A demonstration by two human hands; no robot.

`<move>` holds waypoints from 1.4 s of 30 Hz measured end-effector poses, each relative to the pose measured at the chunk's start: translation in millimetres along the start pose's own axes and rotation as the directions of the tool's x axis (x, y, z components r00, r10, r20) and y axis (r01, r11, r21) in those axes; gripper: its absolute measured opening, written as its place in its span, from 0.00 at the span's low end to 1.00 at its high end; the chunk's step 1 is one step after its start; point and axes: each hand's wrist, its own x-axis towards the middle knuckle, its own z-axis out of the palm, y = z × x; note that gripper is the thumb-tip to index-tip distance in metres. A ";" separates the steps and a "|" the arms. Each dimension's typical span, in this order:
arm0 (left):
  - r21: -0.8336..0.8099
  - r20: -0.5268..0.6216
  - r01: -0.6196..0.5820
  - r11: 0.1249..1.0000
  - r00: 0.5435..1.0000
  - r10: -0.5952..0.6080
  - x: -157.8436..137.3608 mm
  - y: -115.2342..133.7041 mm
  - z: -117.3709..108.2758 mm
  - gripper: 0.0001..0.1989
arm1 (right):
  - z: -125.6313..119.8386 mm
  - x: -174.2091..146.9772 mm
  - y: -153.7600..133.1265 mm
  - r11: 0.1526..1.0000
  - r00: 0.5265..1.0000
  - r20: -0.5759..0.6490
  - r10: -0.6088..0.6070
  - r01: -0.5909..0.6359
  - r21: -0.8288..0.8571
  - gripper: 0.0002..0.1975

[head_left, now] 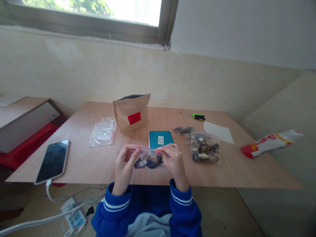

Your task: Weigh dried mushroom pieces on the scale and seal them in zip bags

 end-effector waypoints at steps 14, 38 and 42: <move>-0.060 -0.099 0.012 0.998 0.995 -0.018 1.2 -0.2 -1.6 0.11 | -6.9 -1.7 7.6 0.998 0.990 0.133 0.046 -0.052 0.046 0.09; -0.103 0.006 0.033 0.994 0.999 -0.032 -1.0 -4.4 0.9 0.11 | -0.4 -0.7 5.1 1.000 0.999 -0.035 -0.013 0.014 0.015 0.10; -0.101 -0.038 0.006 0.995 0.999 -0.010 -0.5 -3.4 0.0 0.11 | -0.3 -1.2 6.0 0.999 0.999 -0.034 -0.008 0.009 0.047 0.11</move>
